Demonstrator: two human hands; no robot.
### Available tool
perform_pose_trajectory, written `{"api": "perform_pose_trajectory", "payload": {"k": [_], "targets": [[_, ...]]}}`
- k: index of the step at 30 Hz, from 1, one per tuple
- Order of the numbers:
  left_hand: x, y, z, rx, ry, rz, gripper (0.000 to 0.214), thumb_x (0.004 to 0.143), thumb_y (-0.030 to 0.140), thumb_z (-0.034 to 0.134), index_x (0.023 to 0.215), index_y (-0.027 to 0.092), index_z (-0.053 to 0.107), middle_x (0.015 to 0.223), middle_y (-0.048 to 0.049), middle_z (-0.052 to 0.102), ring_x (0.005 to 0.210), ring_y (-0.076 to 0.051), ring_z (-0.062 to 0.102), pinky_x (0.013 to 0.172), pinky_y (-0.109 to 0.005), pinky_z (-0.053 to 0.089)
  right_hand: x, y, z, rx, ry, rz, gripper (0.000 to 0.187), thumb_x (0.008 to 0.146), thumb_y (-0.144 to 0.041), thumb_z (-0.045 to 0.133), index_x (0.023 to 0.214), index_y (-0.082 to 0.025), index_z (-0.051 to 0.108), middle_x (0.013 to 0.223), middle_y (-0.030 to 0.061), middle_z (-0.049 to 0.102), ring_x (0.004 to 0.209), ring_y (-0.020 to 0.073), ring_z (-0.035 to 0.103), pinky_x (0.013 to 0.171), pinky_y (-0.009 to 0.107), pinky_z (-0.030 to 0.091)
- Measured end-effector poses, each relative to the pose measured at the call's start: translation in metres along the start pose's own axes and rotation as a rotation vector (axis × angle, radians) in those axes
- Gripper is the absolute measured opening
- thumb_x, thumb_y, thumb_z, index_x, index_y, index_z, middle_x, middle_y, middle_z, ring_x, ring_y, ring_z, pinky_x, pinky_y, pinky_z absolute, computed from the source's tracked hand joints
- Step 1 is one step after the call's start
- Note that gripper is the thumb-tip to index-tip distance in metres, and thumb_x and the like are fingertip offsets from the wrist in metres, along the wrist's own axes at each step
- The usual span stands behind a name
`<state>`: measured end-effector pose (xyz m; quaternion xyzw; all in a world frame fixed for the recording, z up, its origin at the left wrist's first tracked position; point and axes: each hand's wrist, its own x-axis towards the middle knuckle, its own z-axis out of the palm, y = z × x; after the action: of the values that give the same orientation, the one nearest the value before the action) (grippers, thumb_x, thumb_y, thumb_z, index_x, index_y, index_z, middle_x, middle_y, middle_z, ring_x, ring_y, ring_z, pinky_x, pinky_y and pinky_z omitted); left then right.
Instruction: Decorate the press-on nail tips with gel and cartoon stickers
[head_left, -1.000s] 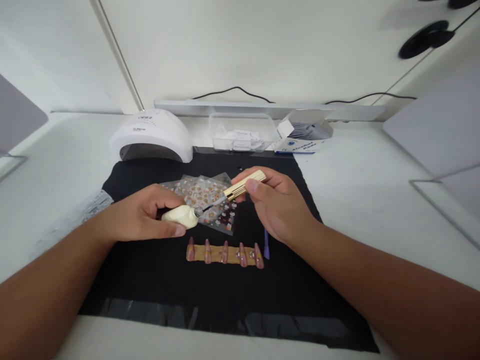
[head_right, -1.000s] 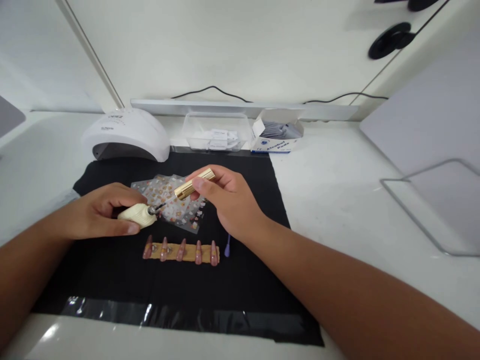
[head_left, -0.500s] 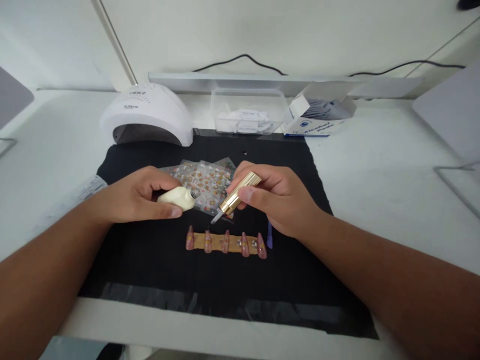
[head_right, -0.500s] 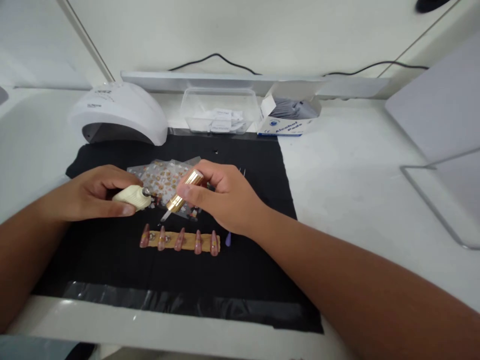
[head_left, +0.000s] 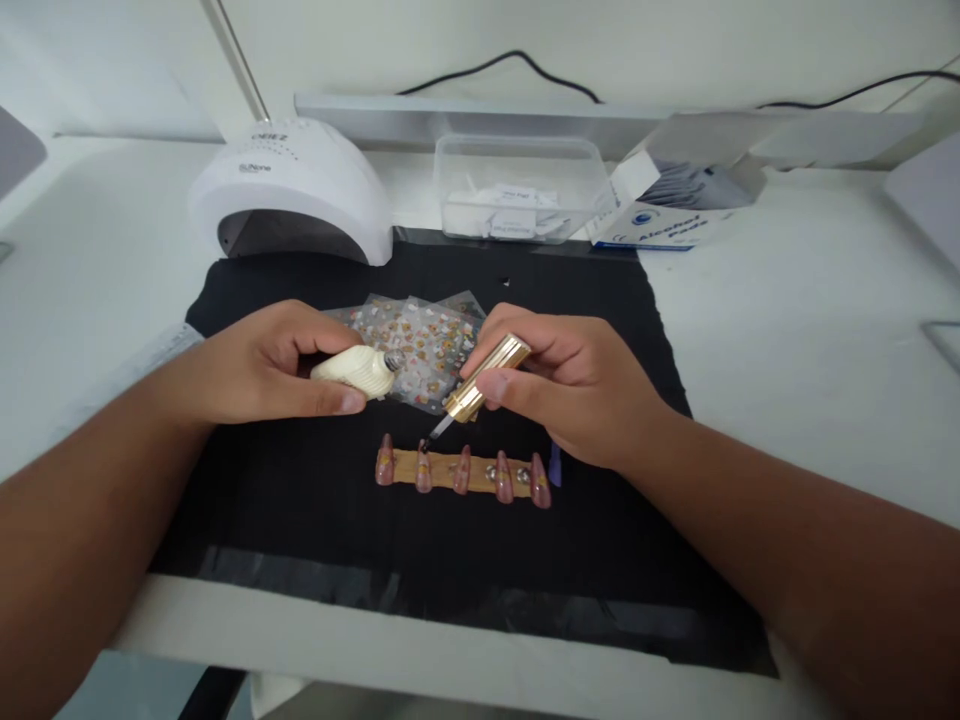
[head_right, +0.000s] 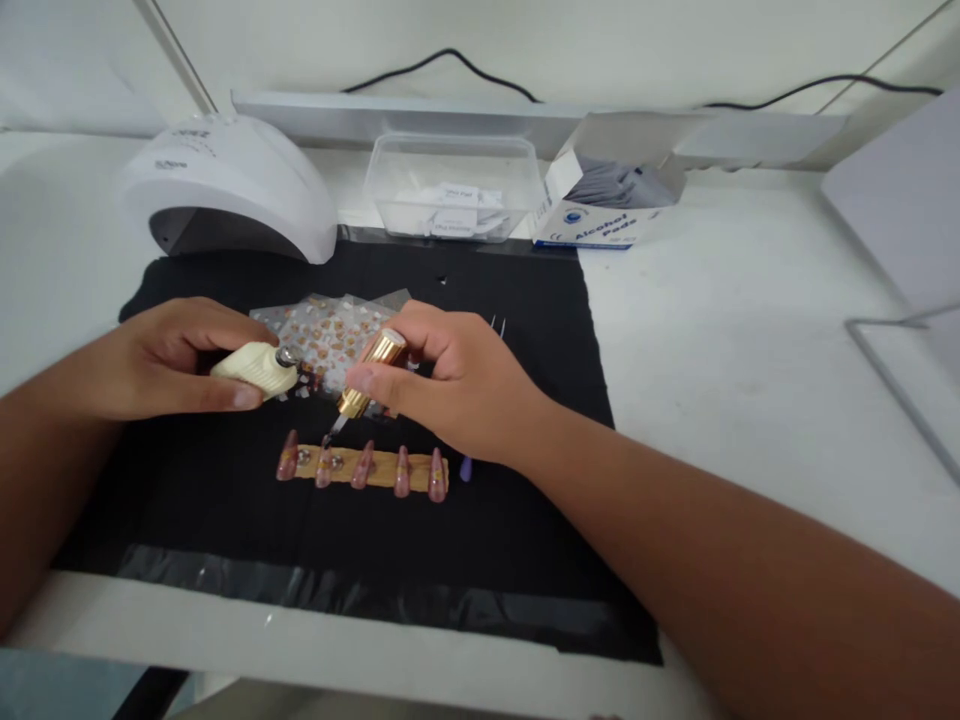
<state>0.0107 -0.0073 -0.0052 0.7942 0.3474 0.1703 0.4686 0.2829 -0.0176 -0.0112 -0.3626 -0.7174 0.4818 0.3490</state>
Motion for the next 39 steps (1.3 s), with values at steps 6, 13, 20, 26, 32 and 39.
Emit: {"api": "perform_pose_trajectory", "payload": {"k": [6,13,20,26,32,39], "targets": [[-0.0007,0.0001,-0.0008,0.023,0.014,0.01,0.026,0.085,0.028,0.068,0.067,0.012,0.06,0.06,0.005,0.044,0.055,-0.007,0.039,0.049,-0.018,0.03,-0.0017,-0.0024,0.0025,0.105,-0.03,0.013,0.012,0.084,-0.027,0.069,0.074,-0.02,0.07,0.073,-0.0008,0.061,0.062,0.0117,0.059,0.055,0.026,0.046],[0.0,-0.0005,0.0001,0.028,0.019,0.039,0.024,0.085,0.027,0.068,0.068,0.013,0.06,0.06,0.0054,0.045,0.054,-0.007,0.039,0.048,-0.018,0.03,-0.0017,-0.0054,0.0016,-0.098,0.001,-0.025,0.015,0.083,-0.029,0.069,0.072,-0.019,0.07,0.076,0.0006,0.06,0.066,0.0124,0.058,0.057,0.026,0.046],[-0.0008,0.0017,0.0008,-0.016,0.011,0.024,0.022,0.086,0.024,0.067,0.069,0.012,0.06,0.061,0.0059,0.044,0.056,-0.006,0.038,0.05,-0.018,0.03,-0.0028,-0.0044,0.001,0.023,0.0,-0.006,0.012,0.083,-0.029,0.069,0.075,-0.021,0.07,0.076,0.0006,0.061,0.065,0.0129,0.06,0.055,0.025,0.048],[-0.0012,0.0044,0.0003,0.0,-0.007,0.003,0.022,0.087,0.024,0.066,0.07,0.011,0.06,0.063,0.0054,0.045,0.057,-0.007,0.039,0.052,-0.019,0.03,-0.0004,-0.0054,0.0003,0.009,-0.051,-0.02,0.011,0.081,-0.025,0.069,0.072,-0.019,0.071,0.074,0.0008,0.062,0.065,0.0128,0.059,0.055,0.025,0.046],[-0.0018,0.0026,0.0,-0.007,0.0,-0.018,0.019,0.087,0.024,0.066,0.073,0.011,0.062,0.063,0.005,0.046,0.057,-0.007,0.04,0.052,-0.02,0.03,0.0028,0.0017,-0.0016,0.193,-0.041,0.063,0.009,0.08,-0.025,0.069,0.073,-0.019,0.07,0.069,-0.0004,0.065,0.06,0.0119,0.059,0.055,0.025,0.046],[-0.0008,0.0042,-0.0001,0.012,-0.01,0.017,0.022,0.087,0.022,0.065,0.07,0.011,0.059,0.063,0.0055,0.044,0.058,-0.006,0.038,0.053,-0.02,0.029,0.0029,0.0007,-0.0012,0.179,-0.112,0.094,0.007,0.079,-0.023,0.069,0.078,-0.017,0.071,0.07,-0.0006,0.065,0.06,0.0113,0.06,0.057,0.025,0.048]]}}
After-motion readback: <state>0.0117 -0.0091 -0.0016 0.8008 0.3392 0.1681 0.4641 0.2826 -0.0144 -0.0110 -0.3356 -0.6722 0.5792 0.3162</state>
